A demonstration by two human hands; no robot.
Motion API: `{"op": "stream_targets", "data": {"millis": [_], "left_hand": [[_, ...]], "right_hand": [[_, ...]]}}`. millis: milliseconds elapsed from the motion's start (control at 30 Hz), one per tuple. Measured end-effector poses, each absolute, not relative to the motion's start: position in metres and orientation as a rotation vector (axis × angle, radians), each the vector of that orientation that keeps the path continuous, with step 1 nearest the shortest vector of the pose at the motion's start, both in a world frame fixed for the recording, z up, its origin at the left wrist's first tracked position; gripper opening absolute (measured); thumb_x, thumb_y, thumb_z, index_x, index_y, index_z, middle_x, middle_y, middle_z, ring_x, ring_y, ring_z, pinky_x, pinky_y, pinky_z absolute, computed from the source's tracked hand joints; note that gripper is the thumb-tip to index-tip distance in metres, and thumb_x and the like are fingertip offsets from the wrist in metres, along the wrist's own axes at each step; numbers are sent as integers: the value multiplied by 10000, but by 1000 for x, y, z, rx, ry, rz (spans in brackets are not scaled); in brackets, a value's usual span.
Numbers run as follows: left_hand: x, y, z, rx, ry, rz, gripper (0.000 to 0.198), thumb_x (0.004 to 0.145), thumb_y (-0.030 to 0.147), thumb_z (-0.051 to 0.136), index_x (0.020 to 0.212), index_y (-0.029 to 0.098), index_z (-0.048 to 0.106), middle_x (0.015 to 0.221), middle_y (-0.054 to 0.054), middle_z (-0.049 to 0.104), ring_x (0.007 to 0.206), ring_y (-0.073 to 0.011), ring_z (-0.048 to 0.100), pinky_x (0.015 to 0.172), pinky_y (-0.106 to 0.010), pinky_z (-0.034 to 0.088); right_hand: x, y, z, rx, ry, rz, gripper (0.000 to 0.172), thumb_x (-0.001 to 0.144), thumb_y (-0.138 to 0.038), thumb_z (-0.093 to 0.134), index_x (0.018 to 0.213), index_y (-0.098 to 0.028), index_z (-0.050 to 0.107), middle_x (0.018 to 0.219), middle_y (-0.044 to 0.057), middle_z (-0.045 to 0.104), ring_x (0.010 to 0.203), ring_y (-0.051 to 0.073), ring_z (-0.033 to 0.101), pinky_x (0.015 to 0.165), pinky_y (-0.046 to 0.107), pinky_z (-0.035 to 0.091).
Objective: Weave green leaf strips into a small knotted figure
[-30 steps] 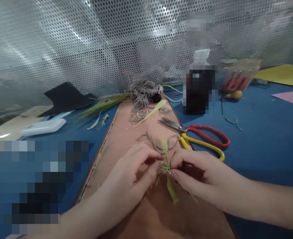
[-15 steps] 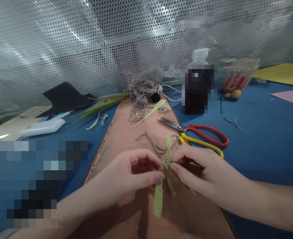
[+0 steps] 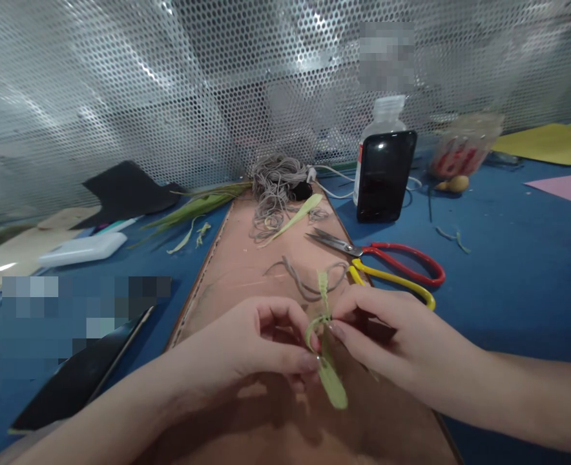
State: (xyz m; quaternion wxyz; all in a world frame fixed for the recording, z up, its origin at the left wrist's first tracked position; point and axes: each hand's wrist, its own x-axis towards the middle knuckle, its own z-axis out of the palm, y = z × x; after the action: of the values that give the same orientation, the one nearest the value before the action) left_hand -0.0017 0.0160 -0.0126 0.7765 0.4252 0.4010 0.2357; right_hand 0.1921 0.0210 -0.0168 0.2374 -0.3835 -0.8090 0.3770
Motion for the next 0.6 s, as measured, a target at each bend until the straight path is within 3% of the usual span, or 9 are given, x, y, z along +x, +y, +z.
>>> {"op": "stream_targets", "data": {"millis": [200,400,600], "left_hand": [[4,16,-8,944,1002,601,151,641,109,708,687,132,566,647,-5,650,637,-103,600,560,-185,462],[5,12,-14,1036,1091,609,178,620,208,731,664,145,570,642,20,616,474,-51,459,455,-182,330],[7,12,-13,1029,1120,583,186,595,198,741,638,143,569,519,39,589,424,-45,455,349,-132,247]], "right_hand": [[192,20,-16,-1069,-2182,1120,143,864,-223,406,769,-189,508,668,-18,547,557,85,465,485,192,375],[191,19,-15,-1054,-2204,1081,148,862,-218,411,756,-185,509,651,-19,532,547,84,460,481,194,371],[191,19,-16,-1027,-2237,967,140,843,-194,444,730,-185,525,632,-22,517,544,85,444,478,194,361]]}}
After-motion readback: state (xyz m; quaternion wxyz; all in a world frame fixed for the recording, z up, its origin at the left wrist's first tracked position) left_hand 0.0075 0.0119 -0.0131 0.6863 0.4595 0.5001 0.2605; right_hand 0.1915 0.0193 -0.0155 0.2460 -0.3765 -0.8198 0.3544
